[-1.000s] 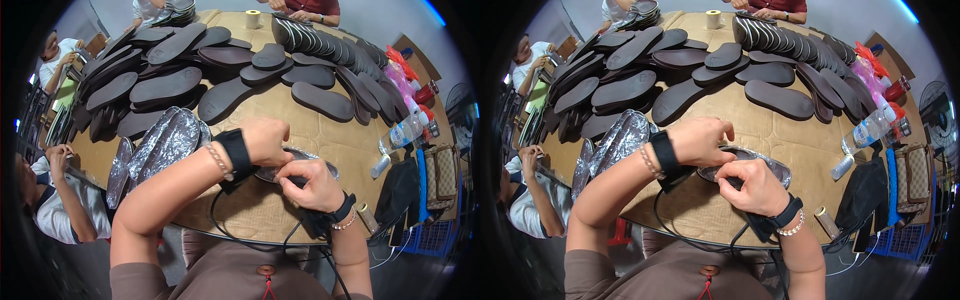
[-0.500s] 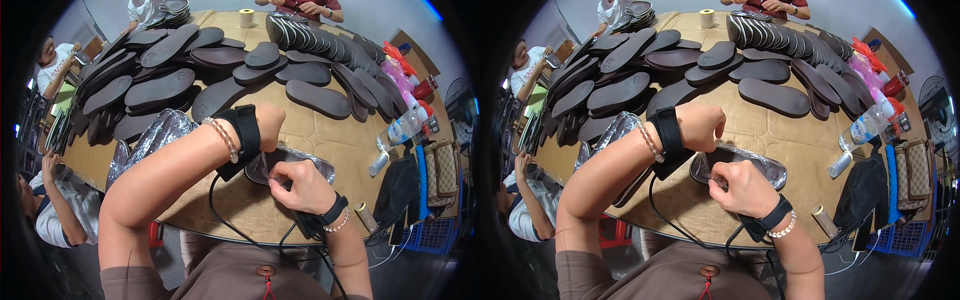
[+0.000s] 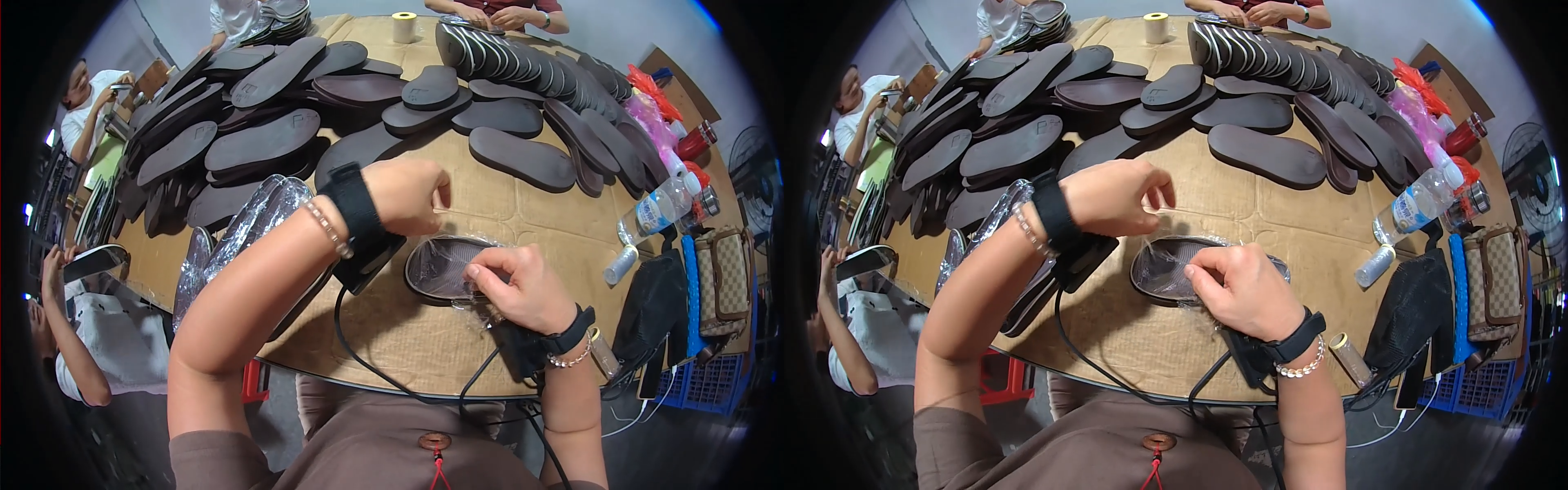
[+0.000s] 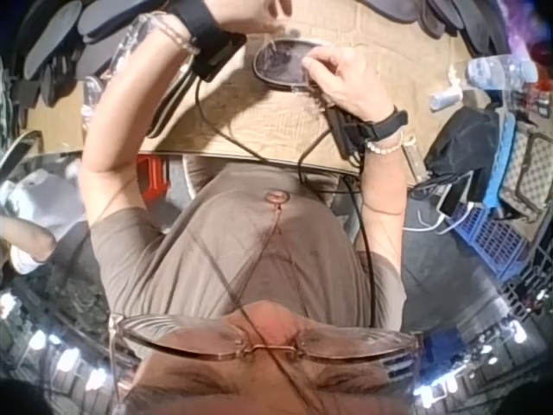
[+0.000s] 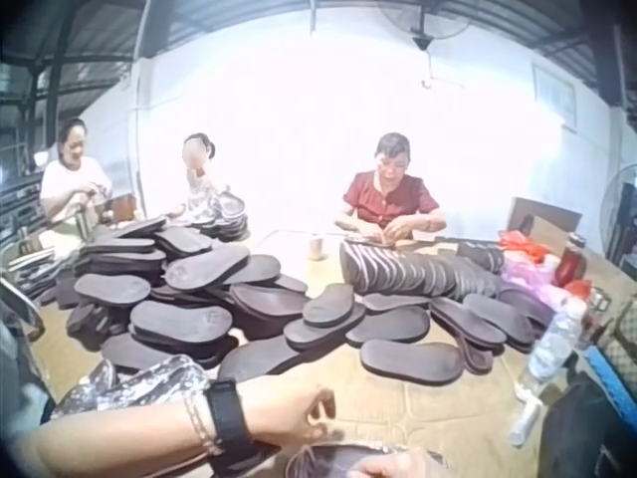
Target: Applying protective plastic film to the underside of shoe soles at a work table in a factory.
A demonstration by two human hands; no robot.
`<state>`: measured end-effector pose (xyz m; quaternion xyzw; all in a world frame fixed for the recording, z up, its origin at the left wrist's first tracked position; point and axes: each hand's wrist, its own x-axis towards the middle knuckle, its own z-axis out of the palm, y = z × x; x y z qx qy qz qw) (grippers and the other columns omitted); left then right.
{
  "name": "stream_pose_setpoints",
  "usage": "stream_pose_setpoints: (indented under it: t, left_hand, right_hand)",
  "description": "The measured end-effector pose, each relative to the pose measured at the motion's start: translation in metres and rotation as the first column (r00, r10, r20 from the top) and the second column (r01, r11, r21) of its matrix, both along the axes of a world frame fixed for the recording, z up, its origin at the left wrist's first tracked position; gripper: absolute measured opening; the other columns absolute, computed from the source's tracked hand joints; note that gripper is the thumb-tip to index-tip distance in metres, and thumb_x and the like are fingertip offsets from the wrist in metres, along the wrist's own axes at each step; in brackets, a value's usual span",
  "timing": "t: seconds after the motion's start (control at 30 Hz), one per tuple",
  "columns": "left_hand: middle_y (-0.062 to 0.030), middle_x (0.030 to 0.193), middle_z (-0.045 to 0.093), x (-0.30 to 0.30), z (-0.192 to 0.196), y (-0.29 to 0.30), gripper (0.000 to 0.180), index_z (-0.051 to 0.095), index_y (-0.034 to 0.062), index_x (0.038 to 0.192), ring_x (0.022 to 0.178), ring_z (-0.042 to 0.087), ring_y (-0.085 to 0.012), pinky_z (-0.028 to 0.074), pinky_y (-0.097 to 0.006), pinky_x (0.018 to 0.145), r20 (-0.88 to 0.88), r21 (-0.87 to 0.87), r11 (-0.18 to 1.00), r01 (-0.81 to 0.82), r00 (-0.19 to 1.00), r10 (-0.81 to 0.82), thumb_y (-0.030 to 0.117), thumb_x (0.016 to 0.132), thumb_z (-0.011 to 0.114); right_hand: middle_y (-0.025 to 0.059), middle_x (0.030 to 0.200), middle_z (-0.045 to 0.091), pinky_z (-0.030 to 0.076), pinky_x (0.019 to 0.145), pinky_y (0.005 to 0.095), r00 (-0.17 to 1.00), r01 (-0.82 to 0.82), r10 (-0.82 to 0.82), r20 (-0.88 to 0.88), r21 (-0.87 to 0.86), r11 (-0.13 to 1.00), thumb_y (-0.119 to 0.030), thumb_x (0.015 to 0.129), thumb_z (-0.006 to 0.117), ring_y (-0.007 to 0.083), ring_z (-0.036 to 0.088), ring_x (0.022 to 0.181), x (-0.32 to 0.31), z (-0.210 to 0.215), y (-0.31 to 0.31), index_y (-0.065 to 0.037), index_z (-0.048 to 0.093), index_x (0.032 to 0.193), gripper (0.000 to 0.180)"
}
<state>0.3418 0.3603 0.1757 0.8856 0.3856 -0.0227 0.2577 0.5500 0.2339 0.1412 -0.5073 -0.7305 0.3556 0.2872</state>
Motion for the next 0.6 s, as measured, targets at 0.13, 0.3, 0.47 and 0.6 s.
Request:
stream_pose_setpoints:
  t: [0.13,0.3,0.47,0.6]
  left_hand:
    - [-0.0196,0.109,0.074,-0.003,0.0,-0.027,0.047,0.066,0.0035,0.121,0.099,0.072,-0.0357,0.057,-0.042,0.088,0.498,0.177,0.971,0.163,0.836,-0.231,0.029,0.085,0.081]
    - [-0.0153,0.094,0.076,-0.004,0.001,-0.06,0.038,0.066,0.0039,0.113,0.087,0.073,-0.0369,0.058,-0.042,0.078,0.309,0.116,0.982,0.151,0.934,-0.18,0.016,0.081,0.081]
    - [-0.0142,0.082,0.074,-0.013,-0.017,-0.057,0.018,0.072,0.0027,0.095,0.08,0.073,-0.0333,0.058,-0.041,0.075,0.311,0.099,0.991,0.086,0.944,-0.113,0.013,0.082,0.078]
    - [-0.0146,0.077,0.072,-0.017,-0.03,-0.057,0.012,0.073,0.0012,0.086,0.074,0.073,-0.0301,0.057,-0.039,0.072,0.453,0.058,0.997,0.047,0.889,-0.068,0.012,0.082,0.076]
  right_hand:
    - [0.0211,0.065,0.061,0.049,0.059,0.0411,1.0,-0.005,0.005,-0.022,0.007,1.0,-0.017,0.093,0.064,0.0358,0.062,0.059,0.002,-0.005,0.001,0.001,0.072,0.086,0.021]
    - [0.0192,0.066,0.063,0.049,0.059,0.0401,1.0,-0.002,0.001,-0.004,-0.056,0.998,-0.017,0.092,0.067,0.0333,0.062,0.059,0.003,0.002,0.0,0.0,0.072,0.086,0.019]
    - [0.0137,0.066,0.065,0.049,0.059,0.0347,0.995,0.019,-0.024,-0.097,-0.053,0.998,-0.016,0.092,0.07,0.0216,0.062,0.058,0.003,-0.005,0.004,0.001,0.073,0.087,0.018]
    - [0.0123,0.065,0.065,0.049,0.059,0.0326,0.987,0.056,-0.066,-0.148,-0.073,0.996,-0.014,0.092,0.07,0.0176,0.061,0.059,0.001,-0.009,0.004,0.002,0.072,0.086,0.017]
